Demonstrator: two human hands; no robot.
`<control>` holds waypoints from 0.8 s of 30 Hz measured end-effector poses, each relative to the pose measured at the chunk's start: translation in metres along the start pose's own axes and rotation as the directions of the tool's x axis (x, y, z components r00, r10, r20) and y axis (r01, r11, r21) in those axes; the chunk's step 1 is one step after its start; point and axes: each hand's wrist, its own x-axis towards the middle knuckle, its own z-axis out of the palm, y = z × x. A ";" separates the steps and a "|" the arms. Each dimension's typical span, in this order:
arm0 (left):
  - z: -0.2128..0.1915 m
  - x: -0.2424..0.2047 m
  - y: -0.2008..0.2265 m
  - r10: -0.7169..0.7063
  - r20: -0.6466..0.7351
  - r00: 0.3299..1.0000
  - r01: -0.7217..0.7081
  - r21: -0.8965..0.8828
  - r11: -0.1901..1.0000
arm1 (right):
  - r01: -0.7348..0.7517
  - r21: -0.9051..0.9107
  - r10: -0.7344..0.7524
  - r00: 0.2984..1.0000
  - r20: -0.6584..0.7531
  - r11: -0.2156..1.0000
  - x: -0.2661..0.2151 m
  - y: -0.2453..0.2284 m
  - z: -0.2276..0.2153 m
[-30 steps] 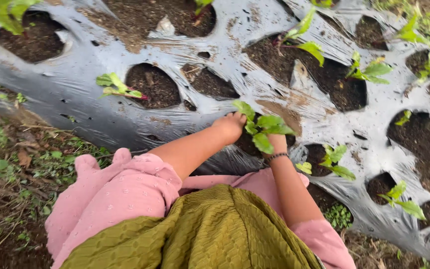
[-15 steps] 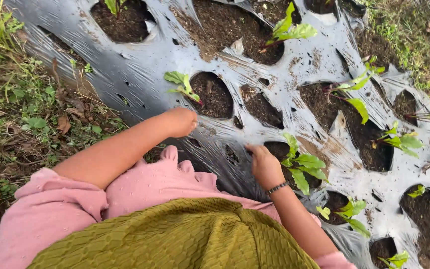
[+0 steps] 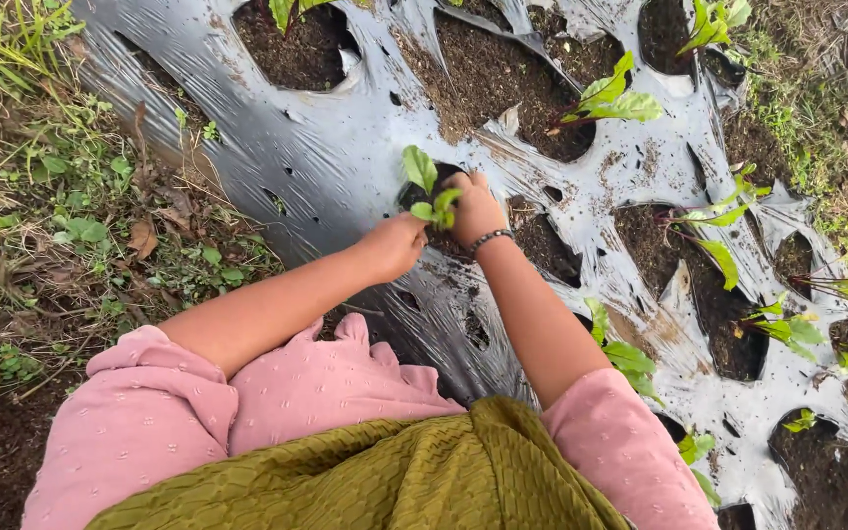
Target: Planting small seedlings into pre-cut holes in a plastic-covered garden bed and firming the soil by hand.
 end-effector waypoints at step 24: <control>0.022 0.046 -0.050 0.423 -0.143 0.895 -0.207 0.708 0.676 | -0.036 0.137 0.025 0.997 0.079 0.990 -0.064 0.030 0.029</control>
